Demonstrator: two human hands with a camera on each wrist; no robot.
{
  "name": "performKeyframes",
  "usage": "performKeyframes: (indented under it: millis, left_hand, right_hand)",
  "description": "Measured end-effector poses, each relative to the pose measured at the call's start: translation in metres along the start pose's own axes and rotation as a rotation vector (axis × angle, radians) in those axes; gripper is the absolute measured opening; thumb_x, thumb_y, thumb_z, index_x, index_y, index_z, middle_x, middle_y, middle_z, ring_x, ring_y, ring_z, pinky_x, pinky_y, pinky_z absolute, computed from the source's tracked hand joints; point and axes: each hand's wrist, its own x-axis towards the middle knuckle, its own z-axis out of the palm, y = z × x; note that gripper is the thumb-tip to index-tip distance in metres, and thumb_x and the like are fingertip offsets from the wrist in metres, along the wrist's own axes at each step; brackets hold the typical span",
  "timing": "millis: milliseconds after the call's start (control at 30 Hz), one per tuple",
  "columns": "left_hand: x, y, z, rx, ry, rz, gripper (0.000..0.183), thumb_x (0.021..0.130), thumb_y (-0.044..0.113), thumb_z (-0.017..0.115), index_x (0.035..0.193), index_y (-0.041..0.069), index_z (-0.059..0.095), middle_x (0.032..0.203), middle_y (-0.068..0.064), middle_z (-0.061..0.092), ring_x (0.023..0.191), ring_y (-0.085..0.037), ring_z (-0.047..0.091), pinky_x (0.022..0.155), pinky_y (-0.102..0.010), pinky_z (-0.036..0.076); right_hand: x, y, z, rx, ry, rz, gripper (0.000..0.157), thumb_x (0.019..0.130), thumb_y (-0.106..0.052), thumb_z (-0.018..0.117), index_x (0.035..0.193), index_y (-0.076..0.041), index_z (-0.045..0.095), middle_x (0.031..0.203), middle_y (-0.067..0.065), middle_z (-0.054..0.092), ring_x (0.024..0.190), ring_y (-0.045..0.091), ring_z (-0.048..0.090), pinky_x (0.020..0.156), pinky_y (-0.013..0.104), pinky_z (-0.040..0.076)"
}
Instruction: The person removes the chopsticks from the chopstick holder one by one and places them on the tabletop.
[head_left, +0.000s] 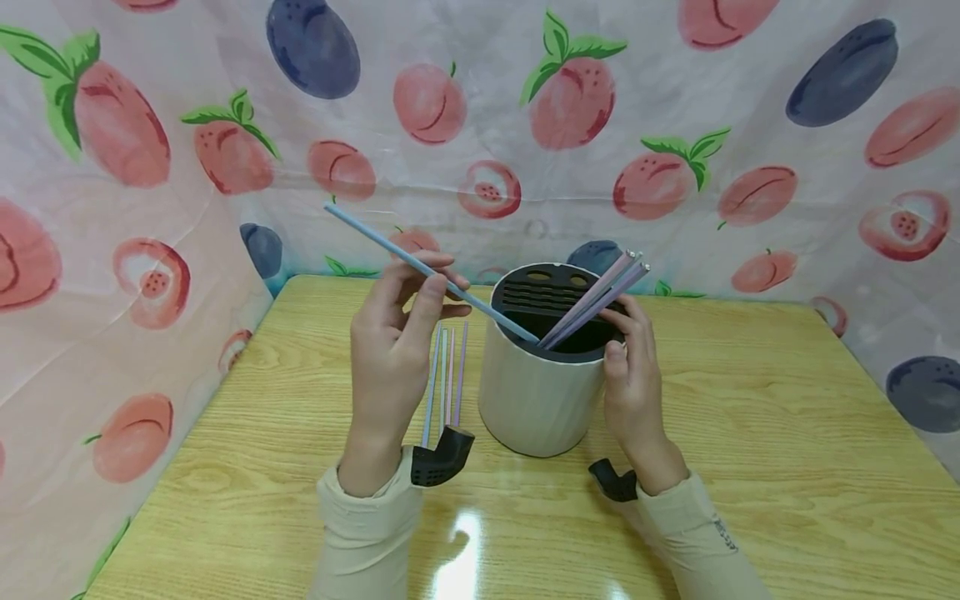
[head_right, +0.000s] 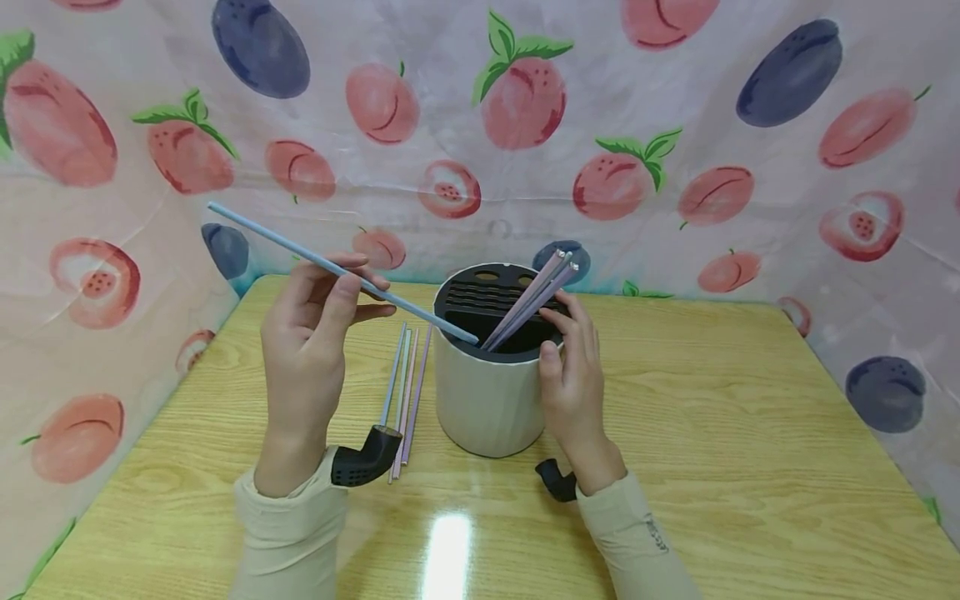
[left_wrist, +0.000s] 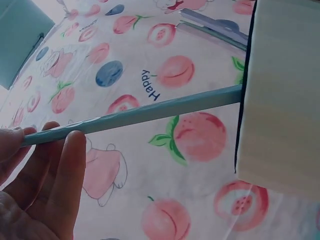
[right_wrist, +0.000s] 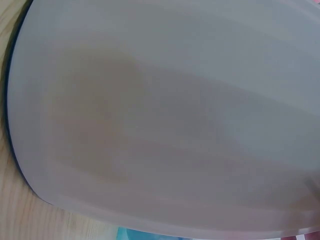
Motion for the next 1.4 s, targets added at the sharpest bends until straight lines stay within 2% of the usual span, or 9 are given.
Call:
performKeyframes:
  millis: [300, 500, 667, 767, 900, 1033, 1133, 1267, 1400]
  left_hand:
    - [0.002, 0.015, -0.006, 0.013, 0.051, 0.042, 0.019, 0.091, 0.0, 0.045, 0.105, -0.012, 0.05, 0.09, -0.018, 0.056, 0.083, -0.029, 0.056, 0.069, -0.041, 0.051]
    - [0.004, 0.018, -0.016, 0.009, 0.194, 0.082, 0.018, 0.092, 0.004, 0.047, 0.103, -0.007, 0.054, 0.083, -0.02, 0.055, 0.076, -0.029, 0.056, 0.062, -0.037, 0.051]
    - [0.006, 0.011, -0.02, 0.137, 0.239, 0.046, 0.019, 0.092, 0.007, 0.047, 0.104, -0.004, 0.056, 0.081, -0.018, 0.055, 0.071, -0.027, 0.055, 0.061, -0.033, 0.05]
    - [0.007, -0.003, -0.023, 0.28, 0.221, -0.026, 0.021, 0.093, 0.01, 0.047, 0.108, 0.0, 0.058, 0.08, -0.014, 0.056, 0.069, -0.024, 0.055, 0.061, -0.032, 0.05]
    - [0.006, -0.045, -0.037, 0.474, 0.183, -0.133, 0.025, 0.093, 0.022, 0.048, 0.111, 0.009, 0.059, 0.078, -0.007, 0.058, 0.069, -0.016, 0.054, 0.057, -0.03, 0.05]
    - [0.002, -0.085, -0.047, 0.659, 0.09, -0.274, 0.03, 0.092, 0.029, 0.048, 0.117, 0.015, 0.057, 0.079, -0.001, 0.061, 0.069, -0.011, 0.056, 0.055, -0.028, 0.048]
    - [-0.002, -0.102, -0.048, 0.782, 0.001, -0.366, 0.032, 0.093, 0.029, 0.048, 0.121, 0.016, 0.055, 0.08, 0.001, 0.063, 0.067, -0.013, 0.057, 0.053, -0.029, 0.044]
    - [-0.007, -0.12, -0.051, 0.885, -0.104, -0.489, 0.032, 0.093, 0.027, 0.047, 0.123, 0.017, 0.053, 0.082, -0.001, 0.065, 0.062, -0.017, 0.054, 0.05, -0.031, 0.04]
    - [-0.02, -0.146, -0.056, 0.901, -0.224, -0.693, 0.037, 0.093, 0.026, 0.047, 0.129, 0.014, 0.046, 0.087, -0.002, 0.063, 0.059, -0.017, 0.052, 0.049, -0.029, 0.04]
  right_hand:
    - [0.0, 0.0, 0.0, 0.002, -0.012, 0.02, 0.048, 0.095, -0.042, 0.03, 0.125, -0.007, 0.044, 0.142, 0.0, 0.026, 0.13, 0.02, 0.021, 0.103, 0.049, 0.017]
    - [0.0, 0.001, 0.001, -0.001, -0.014, 0.01, 0.051, 0.094, -0.044, 0.031, 0.125, -0.007, 0.044, 0.142, -0.001, 0.026, 0.131, 0.02, 0.021, 0.104, 0.047, 0.017]
    - [0.001, 0.001, 0.0, -0.009, -0.01, 0.012, 0.052, 0.094, -0.046, 0.03, 0.125, -0.006, 0.044, 0.142, -0.001, 0.027, 0.13, 0.02, 0.021, 0.103, 0.048, 0.017]
    - [0.002, -0.003, 0.0, -0.011, -0.01, 0.018, 0.051, 0.095, -0.043, 0.03, 0.124, -0.004, 0.044, 0.141, 0.002, 0.027, 0.13, 0.02, 0.021, 0.103, 0.049, 0.017]
    - [0.004, -0.02, -0.002, 0.002, -0.016, 0.028, 0.05, 0.096, -0.037, 0.03, 0.122, 0.004, 0.042, 0.141, 0.01, 0.027, 0.13, 0.025, 0.021, 0.103, 0.051, 0.016]
    - [0.006, -0.032, -0.003, 0.01, -0.016, 0.032, 0.049, 0.097, -0.034, 0.029, 0.12, 0.007, 0.042, 0.14, 0.014, 0.027, 0.13, 0.026, 0.021, 0.102, 0.052, 0.016]
    - [0.005, -0.019, -0.002, 0.002, -0.012, 0.025, 0.049, 0.096, -0.038, 0.03, 0.122, 0.001, 0.043, 0.141, 0.007, 0.027, 0.13, 0.023, 0.021, 0.103, 0.05, 0.017]
    - [0.002, 0.0, 0.0, -0.009, -0.007, 0.01, 0.052, 0.094, -0.045, 0.03, 0.124, -0.005, 0.045, 0.142, -0.001, 0.027, 0.13, 0.02, 0.021, 0.104, 0.047, 0.018]
    - [0.002, 0.002, 0.0, -0.003, -0.005, 0.003, 0.054, 0.094, -0.047, 0.03, 0.124, -0.006, 0.045, 0.142, -0.001, 0.027, 0.13, 0.02, 0.021, 0.104, 0.046, 0.018]
